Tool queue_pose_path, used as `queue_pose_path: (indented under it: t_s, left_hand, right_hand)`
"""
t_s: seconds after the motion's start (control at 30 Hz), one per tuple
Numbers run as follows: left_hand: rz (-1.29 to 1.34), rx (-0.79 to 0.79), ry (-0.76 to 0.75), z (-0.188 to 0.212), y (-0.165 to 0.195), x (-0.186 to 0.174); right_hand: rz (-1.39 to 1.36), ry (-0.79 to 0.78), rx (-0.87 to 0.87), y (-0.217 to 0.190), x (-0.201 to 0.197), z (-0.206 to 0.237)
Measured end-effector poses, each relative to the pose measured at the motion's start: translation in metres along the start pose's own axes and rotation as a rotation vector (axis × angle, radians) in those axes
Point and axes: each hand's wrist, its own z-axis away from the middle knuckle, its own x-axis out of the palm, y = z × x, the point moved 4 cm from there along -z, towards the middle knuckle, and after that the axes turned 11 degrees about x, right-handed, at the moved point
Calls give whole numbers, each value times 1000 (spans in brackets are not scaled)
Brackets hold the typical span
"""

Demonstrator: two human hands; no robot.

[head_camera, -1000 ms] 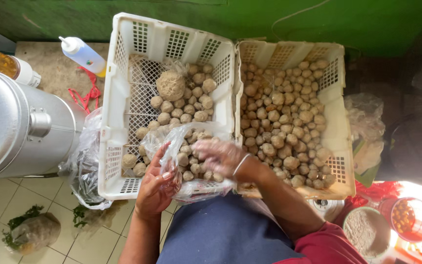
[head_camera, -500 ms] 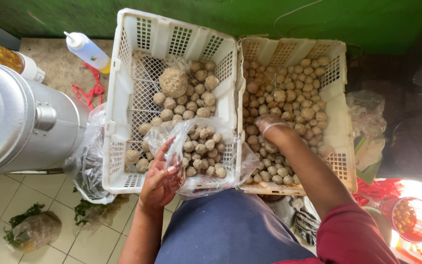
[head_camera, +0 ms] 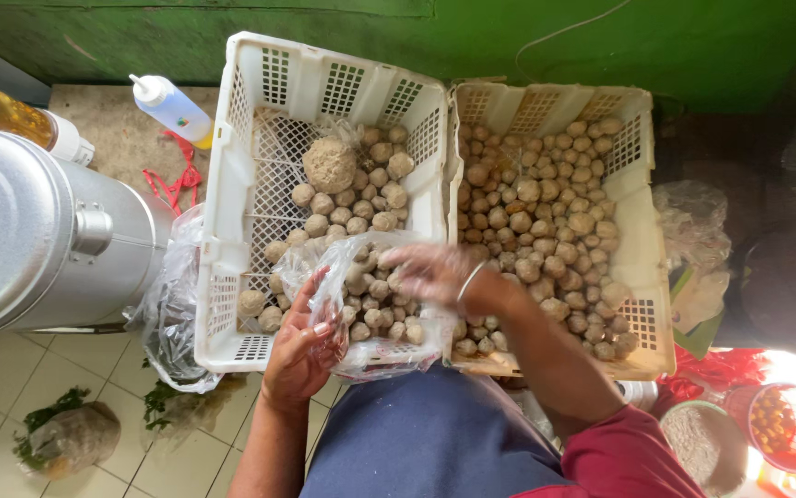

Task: The person holds a plastic bag open in one hand and picks meatballs one at a time from a large crate, placing them into the bag. They continue filling the bag, briefly move the camera view, then gather and tie the filled bag closed over the meatballs.

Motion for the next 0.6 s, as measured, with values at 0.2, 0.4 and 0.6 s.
queue_pose_path:
  t_s: [0.2,0.4,0.6]
  left_hand:
    - [19,11,-19,0,1,0]
    - [16,8,-5,-1,2,-3]
    - [24,13,8,0,3,-2]
  right_hand:
    - [540,577,60,43,-119,-58]
    - [1203,172,473,70,-114,-108]
    - [1180,15,524,75,-113,-107]
